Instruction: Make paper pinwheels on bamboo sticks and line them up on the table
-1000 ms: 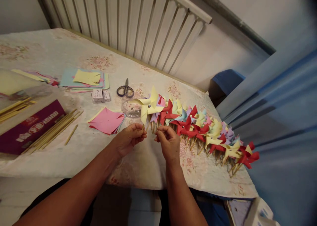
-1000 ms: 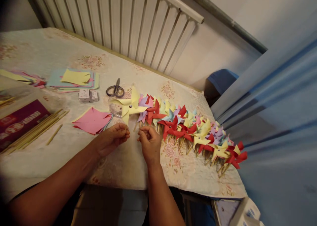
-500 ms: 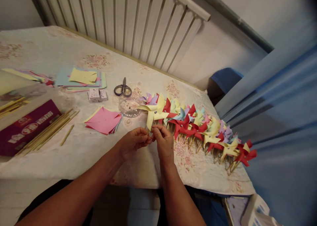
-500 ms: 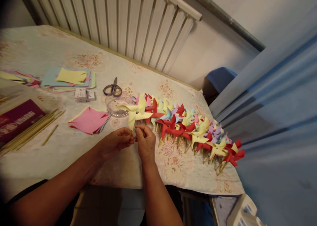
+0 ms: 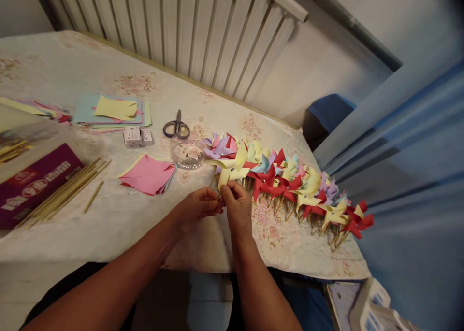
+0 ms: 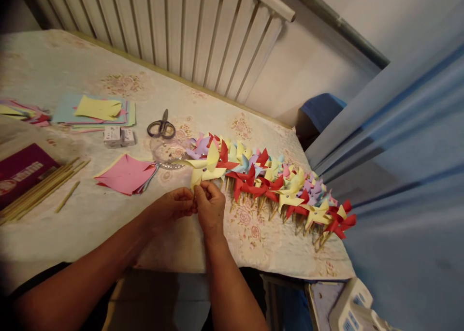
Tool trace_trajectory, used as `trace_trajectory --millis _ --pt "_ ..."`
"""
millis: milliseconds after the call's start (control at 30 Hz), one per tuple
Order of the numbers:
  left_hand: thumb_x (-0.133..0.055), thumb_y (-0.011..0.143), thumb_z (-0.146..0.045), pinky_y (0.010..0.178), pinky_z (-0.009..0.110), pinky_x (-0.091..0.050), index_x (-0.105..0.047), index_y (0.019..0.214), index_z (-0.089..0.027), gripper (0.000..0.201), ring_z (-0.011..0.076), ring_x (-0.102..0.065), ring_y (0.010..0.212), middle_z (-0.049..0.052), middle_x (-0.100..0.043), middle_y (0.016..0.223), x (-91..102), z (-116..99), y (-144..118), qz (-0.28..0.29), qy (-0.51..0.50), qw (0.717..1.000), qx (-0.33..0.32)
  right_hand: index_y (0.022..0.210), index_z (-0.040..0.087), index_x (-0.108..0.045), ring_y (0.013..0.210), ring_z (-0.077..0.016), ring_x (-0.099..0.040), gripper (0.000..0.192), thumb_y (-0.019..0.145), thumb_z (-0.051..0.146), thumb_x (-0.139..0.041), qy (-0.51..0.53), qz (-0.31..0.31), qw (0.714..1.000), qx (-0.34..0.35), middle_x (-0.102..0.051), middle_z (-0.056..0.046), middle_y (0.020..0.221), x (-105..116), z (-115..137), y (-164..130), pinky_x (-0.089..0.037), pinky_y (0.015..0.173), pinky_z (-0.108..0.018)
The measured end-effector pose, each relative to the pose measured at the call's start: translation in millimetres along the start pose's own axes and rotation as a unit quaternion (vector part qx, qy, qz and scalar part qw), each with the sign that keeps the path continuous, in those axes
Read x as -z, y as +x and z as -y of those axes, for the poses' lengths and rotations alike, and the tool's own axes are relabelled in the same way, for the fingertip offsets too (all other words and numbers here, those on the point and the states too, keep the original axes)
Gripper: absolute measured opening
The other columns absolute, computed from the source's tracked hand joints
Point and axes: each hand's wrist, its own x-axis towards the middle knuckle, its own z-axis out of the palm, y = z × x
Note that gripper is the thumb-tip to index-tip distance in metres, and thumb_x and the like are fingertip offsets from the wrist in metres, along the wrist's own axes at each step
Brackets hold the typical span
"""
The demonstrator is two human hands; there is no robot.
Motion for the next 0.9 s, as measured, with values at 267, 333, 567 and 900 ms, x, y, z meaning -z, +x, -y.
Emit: trace_trajectory --millis 267,333,567,900 --pt "-0.09 0.055 -0.029 0.065 0.024 -0.042 -0.058 0.071 -0.015 0.038 0.0128 -0.062 0.067 0.001 -0.066 0.07 -0.3 -2 -1 0.009 -0.011 1.0 0.006 0.076 0.019 -0.063 0.042 -0.0091 -0.045 0.019 0.076 0.038 -0.065 0.019 0.02 0.999 -0.027 -0.051 0.007 0.052 0 -2 1 -0.037 0.041 -0.021" --pt "-0.089 0.056 -0.028 0.065 0.024 -0.042 -0.058 0.071 -0.015 0.037 0.0132 -0.062 0.067 0.001 -0.066 0.071 0.8 -3 -1 0.012 -0.013 1.0 0.003 0.076 0.019 -0.063 0.042 -0.0091 -0.045 0.018 0.076 0.037 -0.065 0.016 0.027 0.999 -0.028 -0.053 0.007 0.052 -1 -3 1 -0.038 0.041 -0.022" --pt "-0.085 0.064 -0.026 0.063 0.025 -0.042 -0.06 0.074 -0.015 0.029 0.0139 -0.062 0.067 0.003 -0.067 0.071 8.5 1 -3 0.034 -0.011 0.999 -0.018 0.073 0.019 -0.063 0.043 -0.0089 -0.046 0.016 0.076 0.035 -0.066 0.014 0.043 0.999 -0.031 -0.053 0.007 0.052 -3 -6 -3 -0.037 0.041 -0.021" --pt "-0.082 0.067 -0.026 0.068 0.026 -0.041 -0.061 0.075 -0.015 0.025 0.0147 -0.06 0.072 0.005 -0.069 0.077 9.2 -5 -6 0.031 0.06 0.997 -0.036 0.07 0.018 -0.062 0.046 -0.0095 -0.048 0.018 0.077 0.035 -0.066 0.011 0.057 0.998 -0.03 -0.054 0.006 0.053 0 -4 -2 -0.037 0.046 -0.022"
